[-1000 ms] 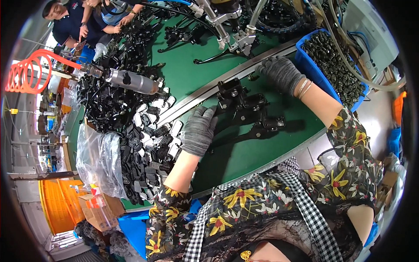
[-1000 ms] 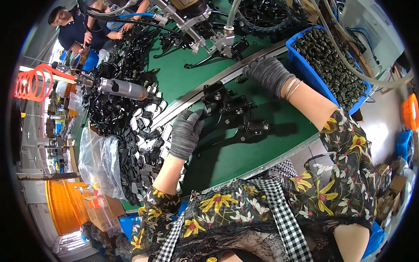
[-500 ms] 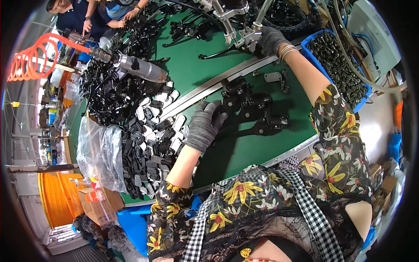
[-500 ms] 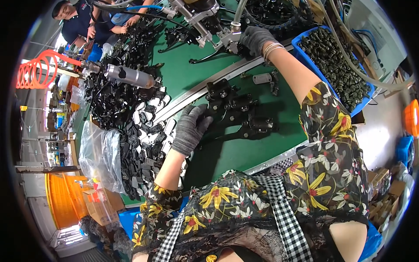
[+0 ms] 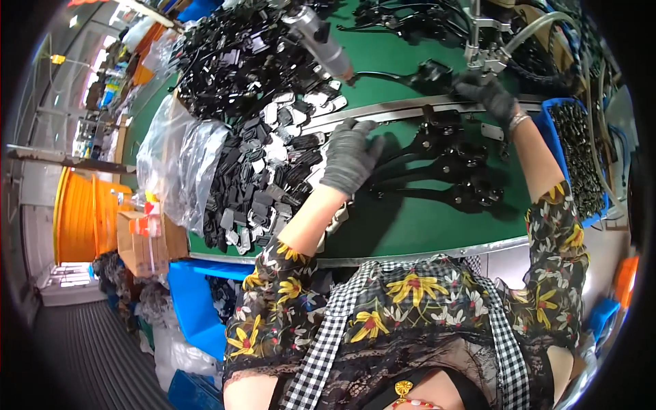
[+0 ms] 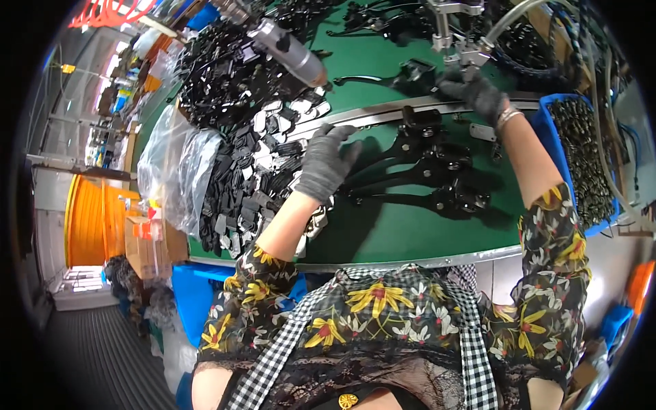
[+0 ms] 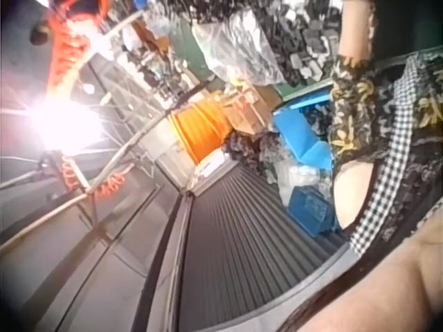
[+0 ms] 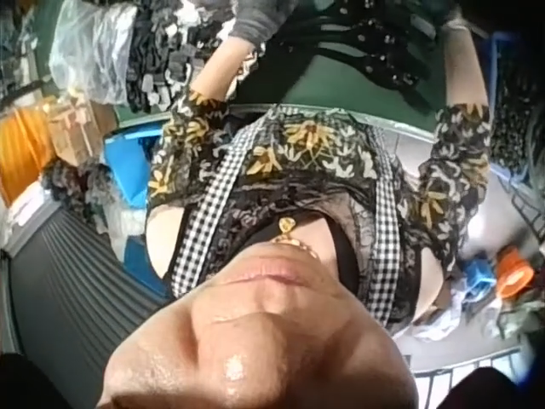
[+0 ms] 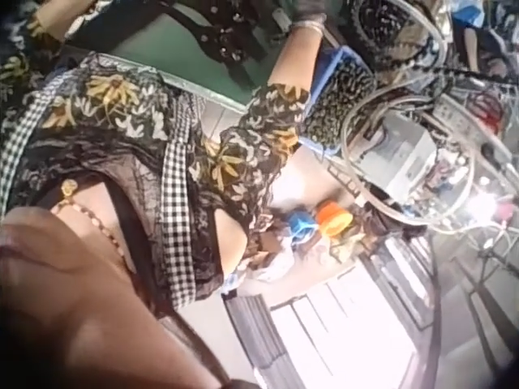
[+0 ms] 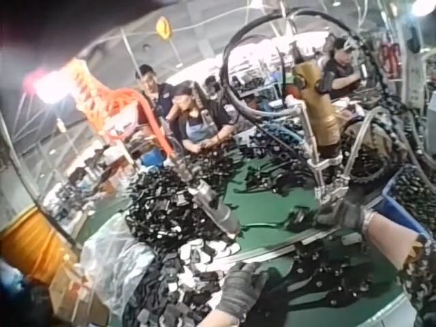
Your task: Assembling small black components at a factory workbench using a pneumatic screwdriver.
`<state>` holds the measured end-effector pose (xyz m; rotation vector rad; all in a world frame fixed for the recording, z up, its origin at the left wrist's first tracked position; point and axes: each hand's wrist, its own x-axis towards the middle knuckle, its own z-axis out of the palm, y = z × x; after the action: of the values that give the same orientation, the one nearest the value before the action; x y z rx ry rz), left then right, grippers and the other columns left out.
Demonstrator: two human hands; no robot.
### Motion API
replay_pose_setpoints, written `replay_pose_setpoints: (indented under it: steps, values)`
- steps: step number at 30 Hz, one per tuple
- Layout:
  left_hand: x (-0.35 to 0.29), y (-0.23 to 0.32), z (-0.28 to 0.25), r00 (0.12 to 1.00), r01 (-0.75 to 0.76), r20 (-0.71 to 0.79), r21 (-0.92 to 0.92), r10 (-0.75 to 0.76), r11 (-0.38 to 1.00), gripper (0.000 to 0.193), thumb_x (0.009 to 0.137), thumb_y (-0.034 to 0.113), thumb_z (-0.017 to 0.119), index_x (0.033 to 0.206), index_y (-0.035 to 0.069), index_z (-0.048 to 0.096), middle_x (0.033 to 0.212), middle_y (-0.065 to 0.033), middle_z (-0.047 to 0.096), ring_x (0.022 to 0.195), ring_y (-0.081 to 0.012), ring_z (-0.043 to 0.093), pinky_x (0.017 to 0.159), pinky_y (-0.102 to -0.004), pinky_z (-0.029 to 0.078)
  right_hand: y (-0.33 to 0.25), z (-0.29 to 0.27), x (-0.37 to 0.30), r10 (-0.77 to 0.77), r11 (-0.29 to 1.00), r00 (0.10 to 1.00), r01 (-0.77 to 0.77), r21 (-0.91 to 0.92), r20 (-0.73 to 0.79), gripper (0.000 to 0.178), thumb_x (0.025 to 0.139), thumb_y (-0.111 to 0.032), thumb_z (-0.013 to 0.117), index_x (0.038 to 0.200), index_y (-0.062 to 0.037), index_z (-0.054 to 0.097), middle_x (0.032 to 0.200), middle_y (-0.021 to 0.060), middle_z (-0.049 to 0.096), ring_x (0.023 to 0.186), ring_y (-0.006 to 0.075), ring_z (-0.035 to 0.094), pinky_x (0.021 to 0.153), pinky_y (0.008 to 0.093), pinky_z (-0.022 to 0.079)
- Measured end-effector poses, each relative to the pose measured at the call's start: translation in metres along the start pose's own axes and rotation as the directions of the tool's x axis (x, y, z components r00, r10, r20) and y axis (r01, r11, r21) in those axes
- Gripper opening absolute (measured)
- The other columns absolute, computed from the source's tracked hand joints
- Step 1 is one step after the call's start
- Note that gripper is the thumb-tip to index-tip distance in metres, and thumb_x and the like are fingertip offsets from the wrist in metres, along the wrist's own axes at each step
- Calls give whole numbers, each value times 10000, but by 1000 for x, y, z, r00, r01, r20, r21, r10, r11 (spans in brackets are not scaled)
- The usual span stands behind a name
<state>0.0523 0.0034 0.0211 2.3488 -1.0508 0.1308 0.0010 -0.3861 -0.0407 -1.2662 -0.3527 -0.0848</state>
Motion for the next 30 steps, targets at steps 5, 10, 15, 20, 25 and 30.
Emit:
replay_pose_setpoints:
  steps: [5,10,15,20,25,30]
  values:
    - [-4,-20,-13,997,70,-29,55,-68,996,394,764,197,754,1126,103,632,1081,-174,604,1013,-366,575,864,-451,491,-2,22,34,-62,704,994,-20,-710,-89,168,907,-113,590,1056,-52,636,962,69,685,911,214,644,762,339,510]
    - [42,-21,18,975,-174,-123,109,187,979,551,739,193,772,1240,130,551,1185,-174,573,1085,-376,545,932,-438,462,-2,-13,1,-97,563,895,-312,-765,-436,189,899,-161,625,1045,-41,633,950,92,684,886,224,639,774,350,498]
    - [96,-15,20,989,65,133,-32,-60,997,630,769,216,752,1317,85,469,1291,-220,492,1159,-405,488,1013,-440,415,-63,84,-50,-152,442,843,-408,-799,-515,217,871,-157,658,1041,-27,621,946,150,649,870,323,620,781,368,499]
    - [143,-7,34,980,-95,185,102,75,990,522,784,274,699,1234,64,536,1281,-219,521,1170,-394,511,976,-456,440,-83,133,-113,-194,419,817,-431,-799,-543,137,910,-79,610,1008,16,627,859,79,615,779,161,586,727,297,484]
    - [193,-7,126,996,-59,-65,-64,55,996,275,870,245,634,1088,84,587,1005,-97,621,947,-278,597,821,-400,501,-75,180,-115,-320,467,715,-451,-761,-621,124,833,-34,623,953,-1,626,918,174,616,819,346,598,715,365,480]
    - [190,31,132,988,155,111,-812,-110,563,375,893,186,599,1258,131,531,1258,-67,498,1059,-298,529,937,-388,456,-74,182,-132,-463,288,704,-456,-842,-539,134,827,-6,583,954,-20,625,949,169,615,899,367,569,810,407,466]
